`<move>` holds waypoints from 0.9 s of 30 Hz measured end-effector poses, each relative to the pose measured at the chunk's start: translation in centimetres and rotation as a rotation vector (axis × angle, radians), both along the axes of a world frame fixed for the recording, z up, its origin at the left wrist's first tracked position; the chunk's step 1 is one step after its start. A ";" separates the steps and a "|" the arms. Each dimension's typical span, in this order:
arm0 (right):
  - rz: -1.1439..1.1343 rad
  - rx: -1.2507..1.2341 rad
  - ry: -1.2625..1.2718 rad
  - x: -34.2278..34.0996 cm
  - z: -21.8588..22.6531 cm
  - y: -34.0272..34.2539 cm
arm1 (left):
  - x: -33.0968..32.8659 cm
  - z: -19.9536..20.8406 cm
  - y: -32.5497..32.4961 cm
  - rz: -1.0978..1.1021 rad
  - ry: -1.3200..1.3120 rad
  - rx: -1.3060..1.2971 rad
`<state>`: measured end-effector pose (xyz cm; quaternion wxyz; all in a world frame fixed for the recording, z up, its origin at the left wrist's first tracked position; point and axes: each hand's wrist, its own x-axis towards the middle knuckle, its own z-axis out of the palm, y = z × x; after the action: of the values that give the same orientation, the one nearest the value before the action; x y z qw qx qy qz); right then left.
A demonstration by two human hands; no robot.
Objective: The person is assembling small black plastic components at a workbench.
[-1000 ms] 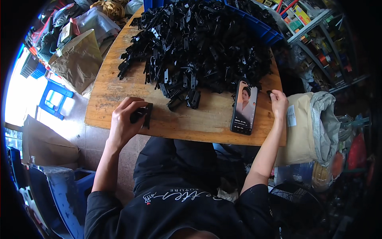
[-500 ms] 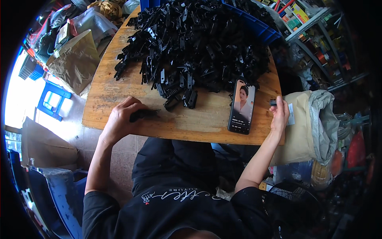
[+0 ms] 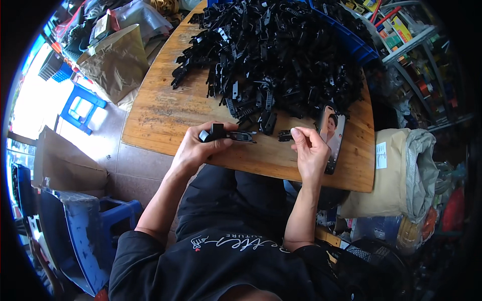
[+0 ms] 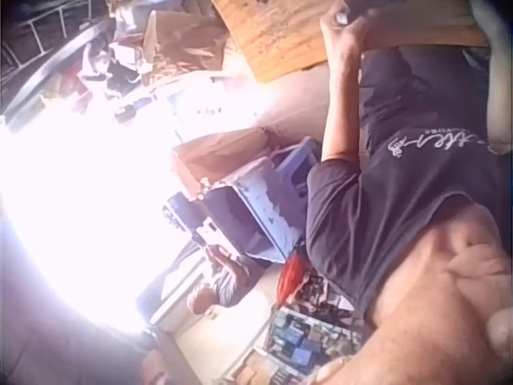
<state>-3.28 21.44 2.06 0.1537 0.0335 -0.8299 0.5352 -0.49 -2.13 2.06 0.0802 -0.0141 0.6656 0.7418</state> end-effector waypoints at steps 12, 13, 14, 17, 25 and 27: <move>-0.006 -0.130 0.000 0.9 1.5 -1.2 | 0.1 -0.9 1.4 0.076 -0.137 0.269; 0.019 -0.167 0.027 1.5 2.1 -2.2 | 0.2 -0.6 1.7 0.046 -0.115 0.296; 0.045 -0.148 0.045 2.0 2.4 -2.9 | 0.3 -0.5 2.1 0.027 -0.114 0.271; 0.100 -0.010 0.139 2.5 1.8 -3.8 | 0.7 -0.1 2.8 -0.004 -0.052 0.196; 0.111 0.067 0.206 2.8 0.2 -4.5 | 1.1 0.8 3.0 -0.037 0.024 0.163; 0.154 0.003 0.051 3.7 0.7 -5.1 | 1.6 0.1 2.2 -0.019 -0.030 0.189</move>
<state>0.46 16.32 2.78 0.1331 0.1112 -0.8216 0.5430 1.08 0.08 2.21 0.0983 -0.0113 0.5913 0.8004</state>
